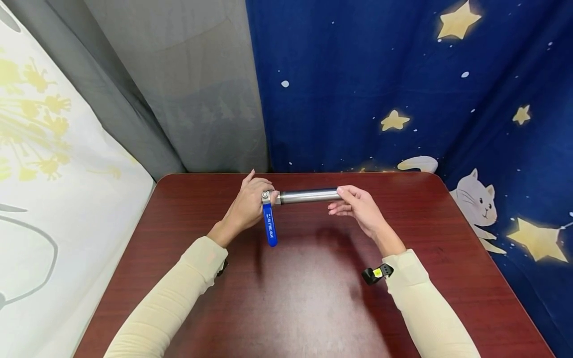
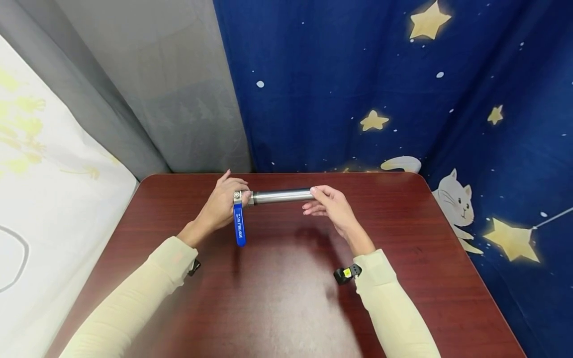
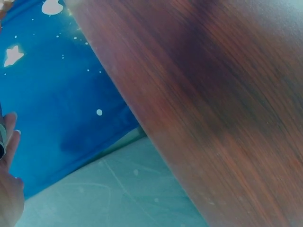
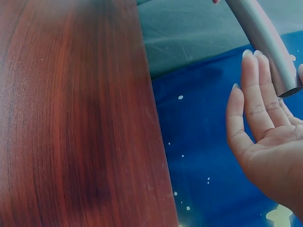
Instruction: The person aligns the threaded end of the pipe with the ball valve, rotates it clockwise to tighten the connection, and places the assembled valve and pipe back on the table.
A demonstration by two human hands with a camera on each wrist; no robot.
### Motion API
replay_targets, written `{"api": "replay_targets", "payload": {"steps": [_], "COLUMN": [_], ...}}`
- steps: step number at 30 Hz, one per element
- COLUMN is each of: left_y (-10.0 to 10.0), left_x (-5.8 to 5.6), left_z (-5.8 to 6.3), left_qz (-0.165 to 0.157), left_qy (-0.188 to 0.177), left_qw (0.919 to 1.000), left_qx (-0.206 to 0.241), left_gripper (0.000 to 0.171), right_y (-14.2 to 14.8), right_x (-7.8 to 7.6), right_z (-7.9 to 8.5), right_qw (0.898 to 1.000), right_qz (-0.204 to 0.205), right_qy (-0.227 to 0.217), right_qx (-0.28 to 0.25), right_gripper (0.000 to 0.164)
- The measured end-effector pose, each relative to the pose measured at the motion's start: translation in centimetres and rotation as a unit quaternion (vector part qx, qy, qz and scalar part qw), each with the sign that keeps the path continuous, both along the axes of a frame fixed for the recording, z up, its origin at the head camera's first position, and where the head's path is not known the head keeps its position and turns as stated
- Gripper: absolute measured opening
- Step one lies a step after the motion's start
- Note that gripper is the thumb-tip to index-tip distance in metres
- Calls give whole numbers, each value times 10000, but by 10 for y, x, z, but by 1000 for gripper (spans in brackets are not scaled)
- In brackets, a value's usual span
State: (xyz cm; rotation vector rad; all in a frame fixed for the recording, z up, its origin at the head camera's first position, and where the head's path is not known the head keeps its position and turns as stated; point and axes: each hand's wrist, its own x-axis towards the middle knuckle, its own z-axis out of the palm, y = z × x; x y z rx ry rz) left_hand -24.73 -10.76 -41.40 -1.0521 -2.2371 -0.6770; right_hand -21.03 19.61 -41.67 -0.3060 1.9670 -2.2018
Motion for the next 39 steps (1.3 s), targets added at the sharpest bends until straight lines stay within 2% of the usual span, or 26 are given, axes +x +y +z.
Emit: {"api": "replay_targets", "payload": {"steps": [6, 14, 19, 28, 39], "left_y": [0, -2, -3, -3, -2], "left_x": [0, 0, -1, -1, -2], "left_z": [1, 5, 6, 6, 8], "left_qz": [3, 26, 21, 11, -32], "left_qy": [-46, 44, 81, 29, 228], "left_qw": [9999, 9997, 9996, 9996, 9995], "left_qx": [108, 251, 253, 271, 235], "left_gripper": [33, 29, 27, 30, 29], "right_y": [6, 6, 6, 6, 3], "right_x": [1, -1, -3, -1, -2], "right_z": [2, 2, 2, 0, 0], "right_qw": [9983, 9935, 9923, 9939, 9985], "right_qz": [392, 643, 656, 583, 193], "right_qy": [51, 346, 419, 333, 195], "right_qx": [-433, -872, -961, -873, -465], "right_gripper": [45, 45, 50, 41, 32]}}
